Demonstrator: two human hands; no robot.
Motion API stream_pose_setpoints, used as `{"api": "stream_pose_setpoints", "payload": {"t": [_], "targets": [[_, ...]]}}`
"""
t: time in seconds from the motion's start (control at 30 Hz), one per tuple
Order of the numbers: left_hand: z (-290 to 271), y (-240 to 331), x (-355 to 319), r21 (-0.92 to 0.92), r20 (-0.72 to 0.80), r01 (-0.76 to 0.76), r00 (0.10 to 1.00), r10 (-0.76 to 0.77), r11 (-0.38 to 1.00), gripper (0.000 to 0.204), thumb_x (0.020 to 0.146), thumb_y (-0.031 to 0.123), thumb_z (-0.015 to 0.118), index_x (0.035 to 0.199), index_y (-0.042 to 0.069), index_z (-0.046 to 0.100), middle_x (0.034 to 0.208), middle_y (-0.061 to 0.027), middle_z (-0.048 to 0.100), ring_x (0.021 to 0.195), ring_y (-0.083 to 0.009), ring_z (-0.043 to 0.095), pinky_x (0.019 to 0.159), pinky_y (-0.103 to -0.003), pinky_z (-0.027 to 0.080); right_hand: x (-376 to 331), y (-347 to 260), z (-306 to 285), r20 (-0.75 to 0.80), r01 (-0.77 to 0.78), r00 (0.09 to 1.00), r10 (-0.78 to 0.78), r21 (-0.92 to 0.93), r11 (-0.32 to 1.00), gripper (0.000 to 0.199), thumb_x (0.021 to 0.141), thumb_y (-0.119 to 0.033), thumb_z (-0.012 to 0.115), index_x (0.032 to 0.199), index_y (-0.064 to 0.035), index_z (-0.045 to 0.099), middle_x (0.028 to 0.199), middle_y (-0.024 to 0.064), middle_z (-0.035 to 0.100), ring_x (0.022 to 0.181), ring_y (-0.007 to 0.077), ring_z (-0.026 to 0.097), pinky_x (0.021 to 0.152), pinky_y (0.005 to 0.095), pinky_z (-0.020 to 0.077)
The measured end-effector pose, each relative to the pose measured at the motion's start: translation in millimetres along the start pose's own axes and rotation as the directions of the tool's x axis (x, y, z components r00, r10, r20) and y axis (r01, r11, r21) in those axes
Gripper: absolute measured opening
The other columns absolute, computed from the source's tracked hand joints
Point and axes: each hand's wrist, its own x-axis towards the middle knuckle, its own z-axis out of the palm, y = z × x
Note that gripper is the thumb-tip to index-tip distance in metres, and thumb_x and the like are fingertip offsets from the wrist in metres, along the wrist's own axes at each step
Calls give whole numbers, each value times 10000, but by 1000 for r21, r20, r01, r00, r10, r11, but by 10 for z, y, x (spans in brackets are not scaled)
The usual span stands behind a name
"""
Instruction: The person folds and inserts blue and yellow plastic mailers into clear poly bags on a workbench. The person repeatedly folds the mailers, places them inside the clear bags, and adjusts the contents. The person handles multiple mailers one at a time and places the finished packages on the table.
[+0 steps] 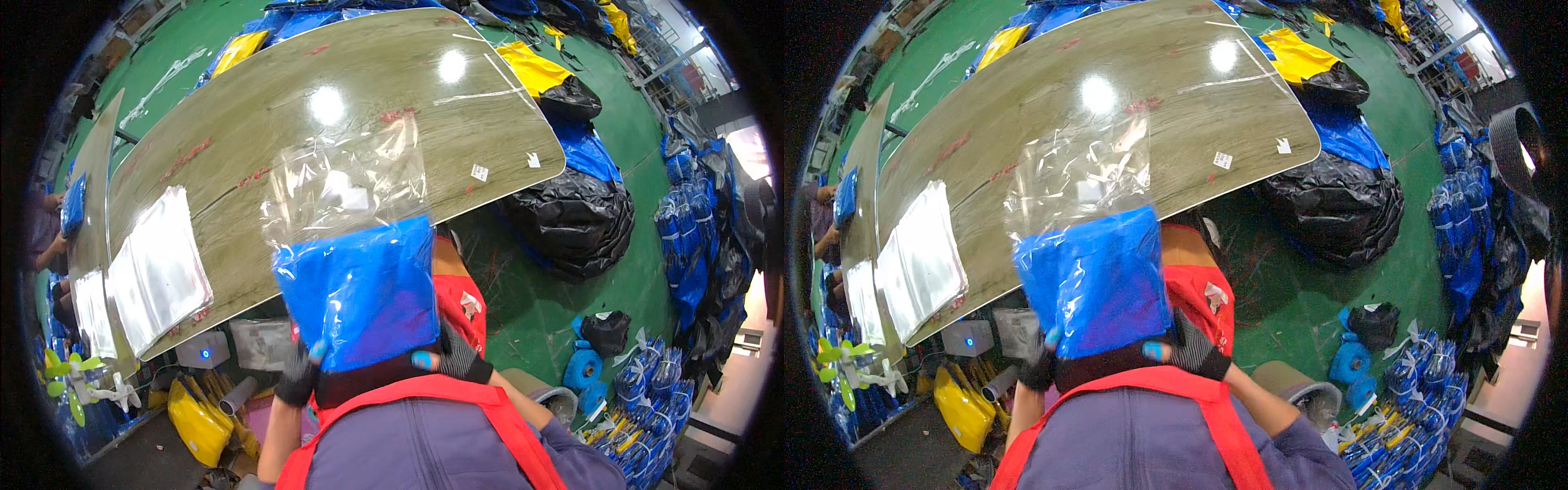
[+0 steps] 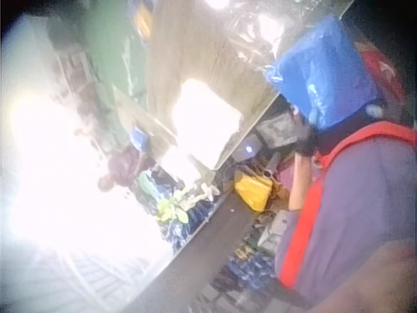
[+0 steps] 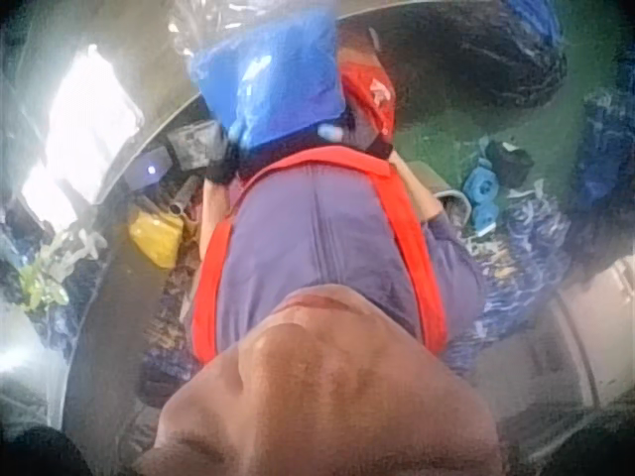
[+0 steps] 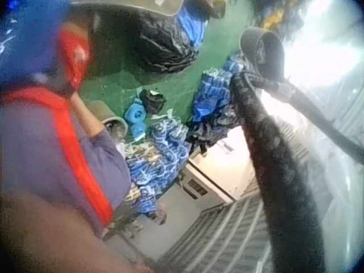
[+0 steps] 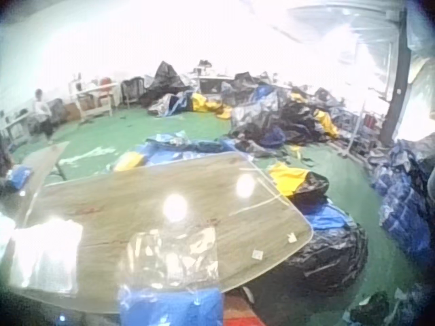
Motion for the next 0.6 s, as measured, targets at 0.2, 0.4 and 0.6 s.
{"api": "stream_pose_setpoints", "payload": {"t": [0.2,0.4,0.6], "targets": [[14,-90,-379,165,18,159,986,-164,973,621,826,397,720,1263,-1,529,1143,-119,631,1062,-248,580,917,-383,470,-61,51,-238,56,-289,950,308,-223,931,853,747,-425,778,1364,13,384,1300,167,526,1199,261,505,1013,388,413],[36,126,124,-143,135,146,983,-127,979,663,844,393,690,1314,-17,464,1161,-151,596,1052,-235,582,852,-346,507,29,-147,-389,349,-239,895,277,-148,960,853,801,-371,748,1424,16,313,1374,167,475,1288,266,446,1080,399,358],[74,334,158,396,308,-351,921,237,849,848,678,479,811,1314,35,469,1276,-161,527,1115,-275,556,928,-411,478,387,-450,-359,-20,-85,995,96,299,951,796,799,-289,765,1414,-7,346,1346,151,507,1217,252,505,1030,399,419]]}}
